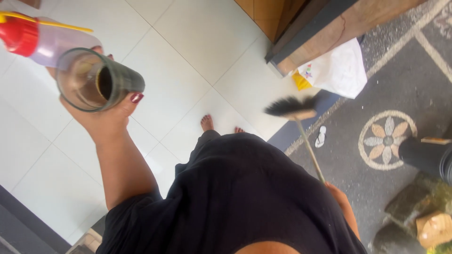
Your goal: Sweeping the tiled floor of an entryway while holding a glass of liquid and a bottle in one hand.
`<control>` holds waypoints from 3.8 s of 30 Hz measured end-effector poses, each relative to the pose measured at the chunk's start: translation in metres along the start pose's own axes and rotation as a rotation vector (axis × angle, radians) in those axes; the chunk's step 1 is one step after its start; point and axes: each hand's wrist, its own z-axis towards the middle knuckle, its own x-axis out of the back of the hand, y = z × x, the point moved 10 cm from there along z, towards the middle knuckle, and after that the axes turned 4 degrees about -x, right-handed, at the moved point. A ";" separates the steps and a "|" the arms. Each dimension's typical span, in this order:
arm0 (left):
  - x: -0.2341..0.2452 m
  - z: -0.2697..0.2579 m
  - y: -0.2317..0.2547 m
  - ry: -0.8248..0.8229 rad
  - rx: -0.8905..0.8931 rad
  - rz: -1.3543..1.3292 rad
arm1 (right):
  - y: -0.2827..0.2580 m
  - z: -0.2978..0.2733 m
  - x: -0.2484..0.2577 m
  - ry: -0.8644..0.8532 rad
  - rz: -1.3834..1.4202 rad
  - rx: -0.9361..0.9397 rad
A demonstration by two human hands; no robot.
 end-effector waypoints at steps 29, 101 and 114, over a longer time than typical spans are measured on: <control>0.204 0.108 -0.030 0.200 0.050 0.543 | -0.287 -0.152 -0.652 -0.833 0.426 -0.351; 0.106 0.194 -0.082 -0.303 -0.119 0.333 | -0.076 0.004 -0.434 0.223 -0.351 -0.126; -0.012 0.055 -0.064 -0.133 0.225 0.195 | -0.054 -0.067 -0.006 0.615 -0.603 -0.200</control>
